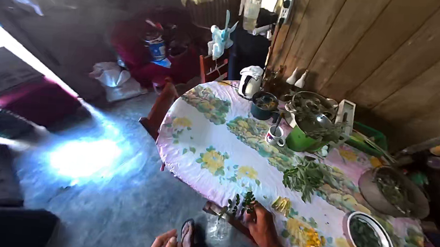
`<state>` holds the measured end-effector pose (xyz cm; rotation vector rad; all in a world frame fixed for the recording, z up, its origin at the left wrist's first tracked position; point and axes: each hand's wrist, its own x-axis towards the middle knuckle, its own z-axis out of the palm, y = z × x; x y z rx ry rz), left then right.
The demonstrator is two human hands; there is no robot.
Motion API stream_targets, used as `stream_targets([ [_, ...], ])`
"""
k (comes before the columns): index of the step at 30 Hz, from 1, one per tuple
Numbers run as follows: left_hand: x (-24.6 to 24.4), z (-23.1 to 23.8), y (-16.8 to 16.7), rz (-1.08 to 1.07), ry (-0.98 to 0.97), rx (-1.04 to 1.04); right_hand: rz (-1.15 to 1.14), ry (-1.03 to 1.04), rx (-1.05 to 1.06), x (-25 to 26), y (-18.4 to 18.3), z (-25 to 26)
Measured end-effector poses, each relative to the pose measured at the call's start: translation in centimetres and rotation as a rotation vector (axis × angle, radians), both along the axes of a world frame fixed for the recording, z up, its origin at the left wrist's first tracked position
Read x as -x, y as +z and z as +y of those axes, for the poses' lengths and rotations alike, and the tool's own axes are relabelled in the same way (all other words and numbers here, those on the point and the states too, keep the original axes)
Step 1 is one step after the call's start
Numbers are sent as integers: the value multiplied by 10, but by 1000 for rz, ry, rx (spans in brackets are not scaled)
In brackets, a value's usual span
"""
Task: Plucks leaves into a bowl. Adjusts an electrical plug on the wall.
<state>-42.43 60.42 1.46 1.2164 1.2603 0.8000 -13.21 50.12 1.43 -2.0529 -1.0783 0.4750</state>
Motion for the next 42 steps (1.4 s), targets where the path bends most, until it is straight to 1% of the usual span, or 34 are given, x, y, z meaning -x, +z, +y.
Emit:
stream_targets([
  [2,-20,57,-4,-16,-121,-21,3,-141,0,11,-13,8],
  [4,-47,115,1,0,-288,-73,-24,-290,-8,18,-20,19],
  [6,-73,163,14,42,-462,-101,-39,-429,19,23,-11,25],
  [9,-121,225,33,51,-693,-188,-62,-615,47,18,14,40],
  [11,-156,256,40,45,-779,-240,-74,-641,64,9,26,59],
  [13,-201,280,42,34,-818,-280,-86,-597,19,-14,35,90],
  [16,-280,305,40,8,-814,-224,-60,-538,-71,-70,41,156],
  [18,-332,323,36,-10,-773,-183,-103,-541,-147,-122,38,206],
  [19,-356,333,37,-6,-765,-175,-80,-557,-151,-147,40,230],
  [21,-391,351,37,45,-774,-177,27,-591,-85,-188,47,268],
  [24,-429,371,33,141,-782,-183,124,-650,14,-234,44,302],
  [29,-481,405,15,262,-802,-181,148,-732,121,-282,27,334],
  [32,-514,420,3,276,-824,-150,165,-797,197,-300,20,343],
  [34,-540,429,5,282,-852,-134,130,-817,198,-313,12,347],
  [36,-563,438,3,291,-865,-152,96,-815,157,-327,3,352],
  [38,-584,447,-4,274,-874,-182,121,-834,141,-342,1,360],
  [42,-617,463,-17,266,-946,-287,210,-897,214,-370,2,370],
])
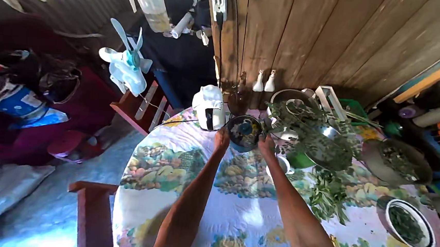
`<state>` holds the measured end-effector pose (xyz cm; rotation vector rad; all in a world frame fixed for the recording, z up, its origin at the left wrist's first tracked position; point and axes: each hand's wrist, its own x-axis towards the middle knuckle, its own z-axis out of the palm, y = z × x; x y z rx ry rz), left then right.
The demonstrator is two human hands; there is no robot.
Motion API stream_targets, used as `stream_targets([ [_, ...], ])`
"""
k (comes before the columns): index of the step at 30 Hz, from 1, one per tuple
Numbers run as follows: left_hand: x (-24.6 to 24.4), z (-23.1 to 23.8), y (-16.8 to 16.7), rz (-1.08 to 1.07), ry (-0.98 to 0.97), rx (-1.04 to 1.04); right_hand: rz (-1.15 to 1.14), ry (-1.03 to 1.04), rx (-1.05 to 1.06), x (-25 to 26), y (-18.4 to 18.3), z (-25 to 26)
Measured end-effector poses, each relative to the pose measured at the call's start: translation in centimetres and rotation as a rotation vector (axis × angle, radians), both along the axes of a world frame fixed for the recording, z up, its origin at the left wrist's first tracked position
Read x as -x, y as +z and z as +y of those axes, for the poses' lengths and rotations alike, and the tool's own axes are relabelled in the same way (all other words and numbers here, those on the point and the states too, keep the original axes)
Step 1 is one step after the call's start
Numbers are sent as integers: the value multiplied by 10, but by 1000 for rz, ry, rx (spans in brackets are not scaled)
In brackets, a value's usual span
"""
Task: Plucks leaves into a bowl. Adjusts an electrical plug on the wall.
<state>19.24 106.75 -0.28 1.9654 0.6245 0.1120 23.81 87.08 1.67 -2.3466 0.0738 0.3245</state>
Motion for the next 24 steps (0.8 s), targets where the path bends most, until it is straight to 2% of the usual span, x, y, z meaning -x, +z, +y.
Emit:
stream_targets([
  [4,-16,8,-10,-3,-26,18,104,-43,9,-17,-3,2],
  [11,2,-1,-8,15,59,33,49,-51,-13,-12,-15,0],
  [18,26,4,-12,-26,26,105,28,-11,-58,9,-18,-6],
  [24,41,4,-19,-7,41,71,-14,-1,-73,29,-25,-11],
])
